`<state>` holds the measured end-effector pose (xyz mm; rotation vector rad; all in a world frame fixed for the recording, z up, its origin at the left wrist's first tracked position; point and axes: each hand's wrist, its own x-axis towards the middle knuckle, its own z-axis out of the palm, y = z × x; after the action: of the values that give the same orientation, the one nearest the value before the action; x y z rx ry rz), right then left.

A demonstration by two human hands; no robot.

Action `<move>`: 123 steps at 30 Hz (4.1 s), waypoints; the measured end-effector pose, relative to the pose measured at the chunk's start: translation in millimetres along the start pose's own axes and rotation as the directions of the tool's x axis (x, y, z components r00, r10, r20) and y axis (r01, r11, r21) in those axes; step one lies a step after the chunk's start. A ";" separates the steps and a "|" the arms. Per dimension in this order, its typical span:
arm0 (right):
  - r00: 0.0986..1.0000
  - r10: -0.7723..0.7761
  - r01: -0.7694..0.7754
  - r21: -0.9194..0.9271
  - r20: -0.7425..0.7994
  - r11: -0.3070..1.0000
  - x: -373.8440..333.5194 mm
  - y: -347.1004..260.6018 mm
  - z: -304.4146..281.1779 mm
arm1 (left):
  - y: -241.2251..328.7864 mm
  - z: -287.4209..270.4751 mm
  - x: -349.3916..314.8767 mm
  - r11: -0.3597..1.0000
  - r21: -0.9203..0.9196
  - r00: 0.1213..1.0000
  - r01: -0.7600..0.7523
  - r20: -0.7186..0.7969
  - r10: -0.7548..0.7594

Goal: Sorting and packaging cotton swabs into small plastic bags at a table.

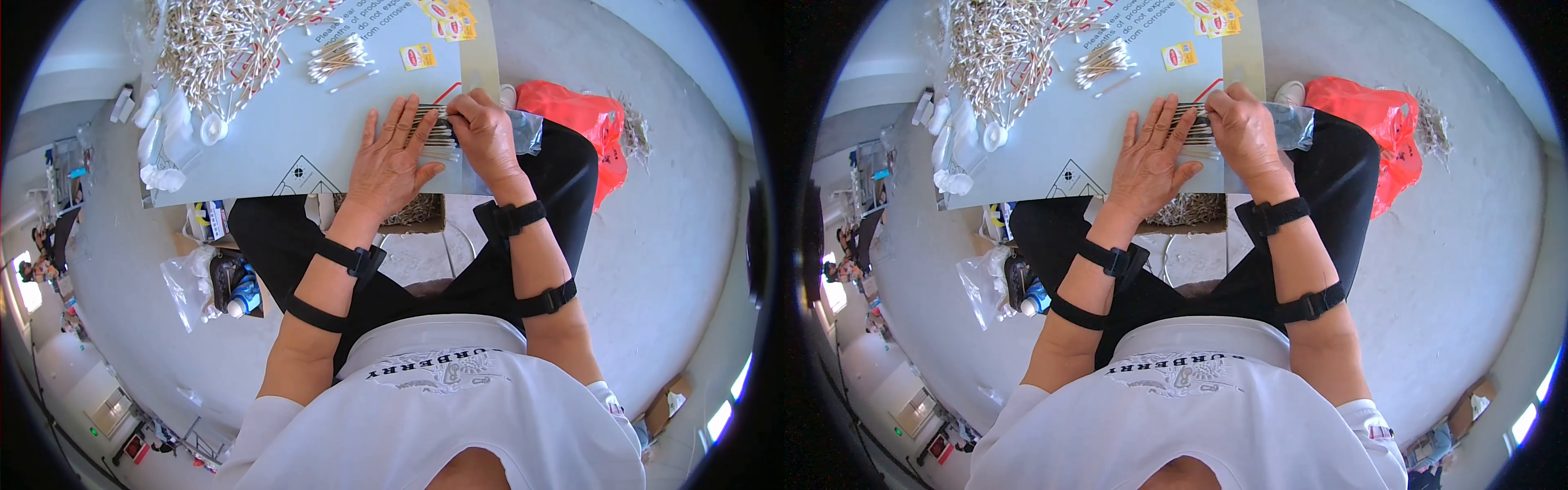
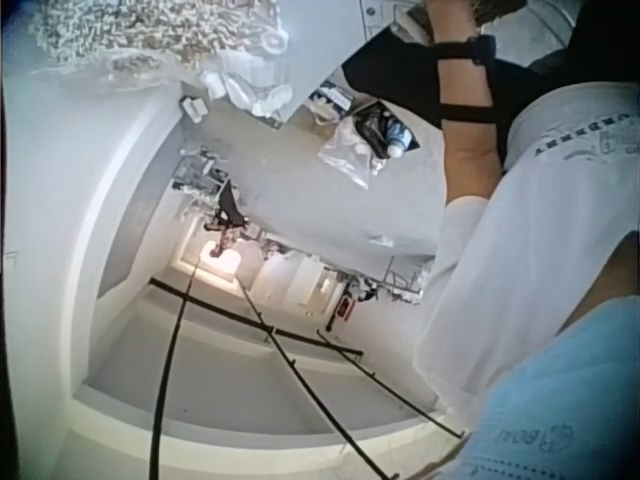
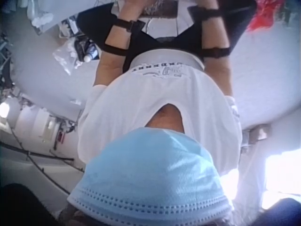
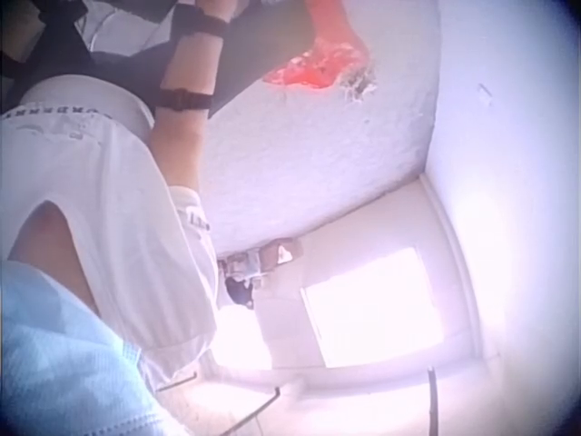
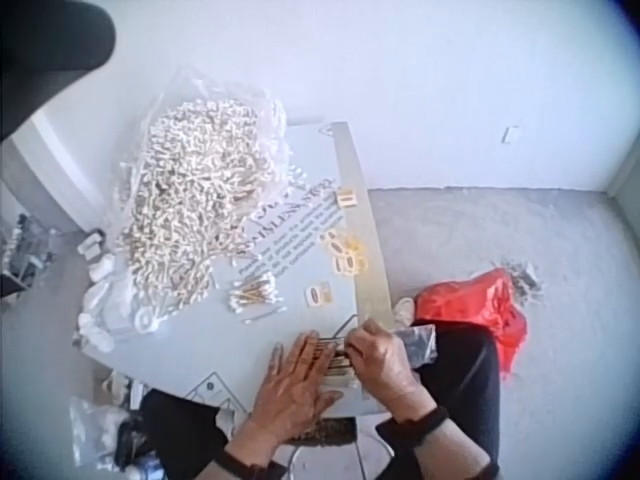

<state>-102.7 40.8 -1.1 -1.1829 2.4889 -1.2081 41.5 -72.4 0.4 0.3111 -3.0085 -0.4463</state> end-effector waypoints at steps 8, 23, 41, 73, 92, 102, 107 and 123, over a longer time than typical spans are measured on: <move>0.994 -0.108 0.107 0.019 0.016 0.994 -2.6 0.1 -0.8 | 0.5 0.9 -0.3 1.000 -0.002 0.999 0.001 -0.034 -0.001; 0.916 0.295 -0.037 0.673 -0.273 0.738 -26.8 -20.0 32.8 | 4.1 11.5 10.5 0.917 -0.394 0.958 0.058 -0.235 -0.162; 0.994 -0.029 -0.010 0.340 0.110 0.940 -14.6 -6.7 -30.0 | -6.4 -3.6 14.8 0.864 -0.501 0.962 -0.053 -0.257 -0.089; 0.925 0.298 -0.071 -0.666 0.234 0.743 12.9 -29.7 -26.8 | 14.2 17.8 3.9 0.998 -0.034 0.991 0.045 -0.121 -0.049; 0.925 0.347 -0.318 -0.185 0.153 0.930 -1.4 17.1 -36.6 | 43.1 28.3 13.2 0.995 -0.089 0.995 0.049 -0.086 -0.057; 0.957 0.230 -0.174 -0.286 0.179 0.943 0.1 -1.6 -37.4 | 51.2 33.9 28.2 0.995 -0.087 0.991 -0.040 -0.133 0.029; 0.979 0.195 -0.173 -0.245 0.067 0.954 -7.7 23.9 -44.8 | 54.4 36.3 35.7 0.989 -0.134 0.986 -0.062 -0.161 0.040; 0.700 0.692 -0.413 0.891 0.177 0.190 -42.4 60.7 -10.7 | 66.6 39.2 63.1 0.351 -0.927 0.862 -0.128 -0.279 -0.423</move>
<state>-114.3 99.6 -46.0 0.2408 1.5181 -2.0370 -36.9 -12.5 -14.1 0.4844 -1.7620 -1.6994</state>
